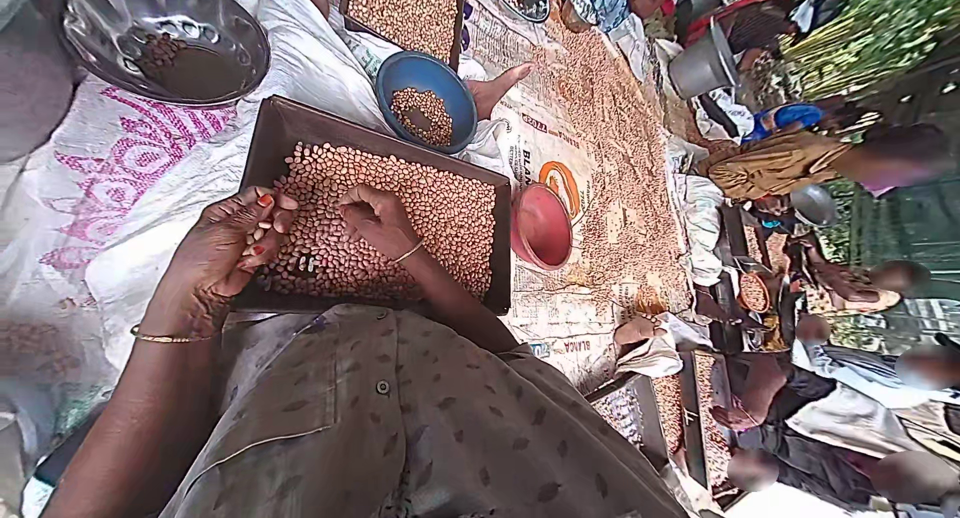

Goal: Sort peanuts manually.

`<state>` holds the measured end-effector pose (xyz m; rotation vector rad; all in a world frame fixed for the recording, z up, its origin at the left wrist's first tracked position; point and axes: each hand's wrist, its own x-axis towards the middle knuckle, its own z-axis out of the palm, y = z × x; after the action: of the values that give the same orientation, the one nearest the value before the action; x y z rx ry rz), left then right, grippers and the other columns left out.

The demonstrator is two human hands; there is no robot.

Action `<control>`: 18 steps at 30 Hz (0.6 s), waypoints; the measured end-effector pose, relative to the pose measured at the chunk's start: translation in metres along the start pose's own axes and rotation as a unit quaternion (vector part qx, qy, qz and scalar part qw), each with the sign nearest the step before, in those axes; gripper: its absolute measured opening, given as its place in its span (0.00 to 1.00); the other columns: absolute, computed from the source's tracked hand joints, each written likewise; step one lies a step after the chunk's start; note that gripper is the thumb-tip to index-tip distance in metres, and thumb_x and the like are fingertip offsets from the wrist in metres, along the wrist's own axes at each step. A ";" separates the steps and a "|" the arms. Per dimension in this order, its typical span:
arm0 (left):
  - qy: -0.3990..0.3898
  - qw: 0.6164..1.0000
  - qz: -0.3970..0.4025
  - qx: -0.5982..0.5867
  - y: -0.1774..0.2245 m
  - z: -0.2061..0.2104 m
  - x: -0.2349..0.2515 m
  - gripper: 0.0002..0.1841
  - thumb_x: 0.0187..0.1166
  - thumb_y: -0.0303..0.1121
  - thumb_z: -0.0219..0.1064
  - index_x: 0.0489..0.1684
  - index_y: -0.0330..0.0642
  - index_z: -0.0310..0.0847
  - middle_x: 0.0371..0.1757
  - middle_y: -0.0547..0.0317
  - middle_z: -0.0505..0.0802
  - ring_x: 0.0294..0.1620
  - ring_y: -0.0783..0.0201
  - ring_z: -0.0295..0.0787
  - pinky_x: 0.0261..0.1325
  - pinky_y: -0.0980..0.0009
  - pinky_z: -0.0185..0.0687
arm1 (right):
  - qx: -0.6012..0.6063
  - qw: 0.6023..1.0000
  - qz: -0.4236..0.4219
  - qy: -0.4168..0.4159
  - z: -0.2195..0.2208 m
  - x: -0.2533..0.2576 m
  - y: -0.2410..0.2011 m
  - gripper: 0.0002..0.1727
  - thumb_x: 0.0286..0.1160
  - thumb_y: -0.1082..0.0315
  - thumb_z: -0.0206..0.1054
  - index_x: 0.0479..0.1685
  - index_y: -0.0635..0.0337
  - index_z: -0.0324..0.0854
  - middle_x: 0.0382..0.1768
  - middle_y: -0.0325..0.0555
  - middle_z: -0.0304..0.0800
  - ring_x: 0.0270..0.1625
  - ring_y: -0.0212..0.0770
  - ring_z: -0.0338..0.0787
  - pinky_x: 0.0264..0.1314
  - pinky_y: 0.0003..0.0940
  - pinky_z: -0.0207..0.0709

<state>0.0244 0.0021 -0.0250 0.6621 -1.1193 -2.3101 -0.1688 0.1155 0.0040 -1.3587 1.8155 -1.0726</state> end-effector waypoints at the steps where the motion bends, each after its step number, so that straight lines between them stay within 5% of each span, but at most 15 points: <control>1: 0.008 1.000 -0.029 0.003 0.002 0.007 0.001 0.23 0.96 0.39 0.38 0.48 0.48 0.84 0.26 0.73 0.83 0.08 0.86 0.59 0.08 0.91 0.55 | 0.063 0.998 -0.009 0.011 -0.010 0.002 -0.005 0.09 0.83 0.75 0.60 0.49 0.74 0.82 0.31 0.54 0.88 0.27 0.38 0.90 0.33 0.33 0.88; 5: -0.032 0.992 -0.123 -0.005 0.002 0.041 0.013 0.33 0.95 0.53 0.29 0.50 0.46 0.84 0.30 0.65 0.90 0.09 0.83 0.63 0.09 0.88 0.57 | 0.142 0.985 -0.090 -0.028 -0.041 0.000 -0.026 0.15 0.83 0.81 0.57 0.63 0.81 0.77 0.43 0.59 0.90 0.37 0.40 0.94 0.47 0.36 0.92; 9: -0.039 0.985 -0.150 -0.071 0.006 0.065 0.033 0.26 0.96 0.45 0.35 0.43 0.46 0.82 0.24 0.71 0.80 0.09 0.83 0.60 0.10 0.90 0.54 | -0.140 0.984 -0.080 0.078 -0.068 0.012 0.014 0.12 0.80 0.79 0.60 0.51 0.74 0.87 0.44 0.60 0.93 0.44 0.48 0.94 0.53 0.42 0.87; 11: -0.033 0.986 -0.147 -0.074 0.011 0.069 0.045 0.19 0.95 0.39 0.41 0.37 0.51 0.78 0.18 0.77 0.72 0.08 0.85 0.57 0.09 0.91 0.51 | -0.276 0.961 -0.021 0.029 -0.069 0.012 0.032 0.13 0.78 0.76 0.64 0.53 0.67 0.91 0.54 0.61 0.93 0.57 0.56 0.93 0.64 0.53 0.83; 15: -0.068 0.983 -0.057 0.161 0.021 0.078 0.060 0.16 0.93 0.30 0.51 0.33 0.46 0.82 0.14 0.75 0.71 0.09 0.82 0.55 0.11 0.87 0.49 | -0.368 0.929 0.046 0.006 -0.050 0.005 0.043 0.16 0.80 0.71 0.64 0.64 0.59 0.89 0.67 0.63 0.84 0.64 0.60 0.88 0.61 0.55 0.85; 18: -0.152 0.892 0.008 0.426 0.017 0.083 0.079 0.15 0.91 0.29 0.55 0.31 0.42 0.81 0.18 0.65 0.74 0.17 0.72 0.64 0.23 0.74 0.59 | -0.404 0.914 0.021 0.025 -0.042 -0.002 0.043 0.12 0.77 0.71 0.70 0.57 0.59 0.89 0.67 0.61 0.81 0.61 0.61 0.88 0.53 0.56 0.87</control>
<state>-0.0829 -0.0076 0.0181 0.5677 -2.3175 -1.8607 -0.2237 0.1340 -0.0138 -1.7225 2.4444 -0.3022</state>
